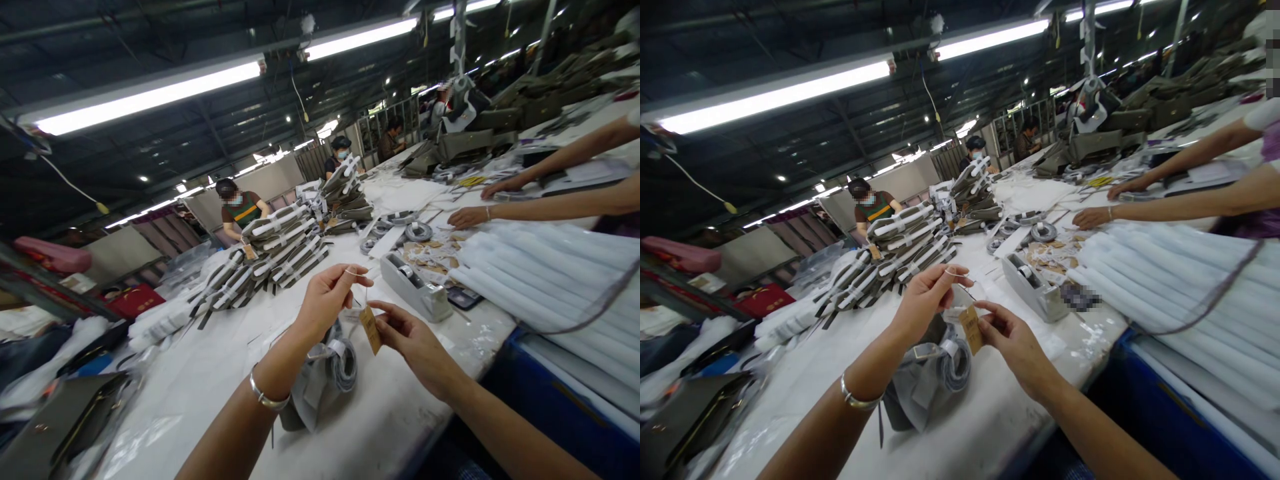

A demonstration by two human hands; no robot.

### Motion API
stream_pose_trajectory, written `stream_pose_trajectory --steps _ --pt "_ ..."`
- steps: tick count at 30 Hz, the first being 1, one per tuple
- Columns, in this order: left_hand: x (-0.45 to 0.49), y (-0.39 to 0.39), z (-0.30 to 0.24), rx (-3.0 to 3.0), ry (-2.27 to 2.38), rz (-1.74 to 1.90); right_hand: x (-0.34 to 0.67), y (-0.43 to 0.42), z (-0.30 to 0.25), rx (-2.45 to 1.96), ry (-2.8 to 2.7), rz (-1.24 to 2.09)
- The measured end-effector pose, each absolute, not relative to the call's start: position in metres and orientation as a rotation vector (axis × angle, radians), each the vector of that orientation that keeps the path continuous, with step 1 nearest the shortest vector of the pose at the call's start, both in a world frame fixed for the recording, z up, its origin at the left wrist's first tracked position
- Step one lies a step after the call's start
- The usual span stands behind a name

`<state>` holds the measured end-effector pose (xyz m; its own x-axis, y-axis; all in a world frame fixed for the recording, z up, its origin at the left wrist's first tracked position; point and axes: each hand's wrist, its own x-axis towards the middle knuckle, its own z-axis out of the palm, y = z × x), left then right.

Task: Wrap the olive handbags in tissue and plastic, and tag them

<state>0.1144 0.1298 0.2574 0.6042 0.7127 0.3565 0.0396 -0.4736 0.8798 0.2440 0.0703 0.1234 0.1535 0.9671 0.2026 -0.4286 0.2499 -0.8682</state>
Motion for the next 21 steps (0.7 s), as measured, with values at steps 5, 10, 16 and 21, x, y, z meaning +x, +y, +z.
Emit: stream_pose_trajectory --steps 5,10,16,21 --pt "0.118 0.122 0.255 2.119 0.571 0.910 0.240 0.065 0.127 -0.669 -0.803 1.170" --pt "0.122 0.116 0.255 2.010 0.546 0.831 0.242 0.065 0.127 -0.724 -0.876 1.022" --pt "0.123 0.112 0.258 1.807 0.512 0.809 0.246 0.065 0.117 -0.852 -1.027 0.843" --pt "0.121 0.109 0.264 1.634 0.456 0.798 0.244 0.064 0.111 -0.940 -1.134 0.741"
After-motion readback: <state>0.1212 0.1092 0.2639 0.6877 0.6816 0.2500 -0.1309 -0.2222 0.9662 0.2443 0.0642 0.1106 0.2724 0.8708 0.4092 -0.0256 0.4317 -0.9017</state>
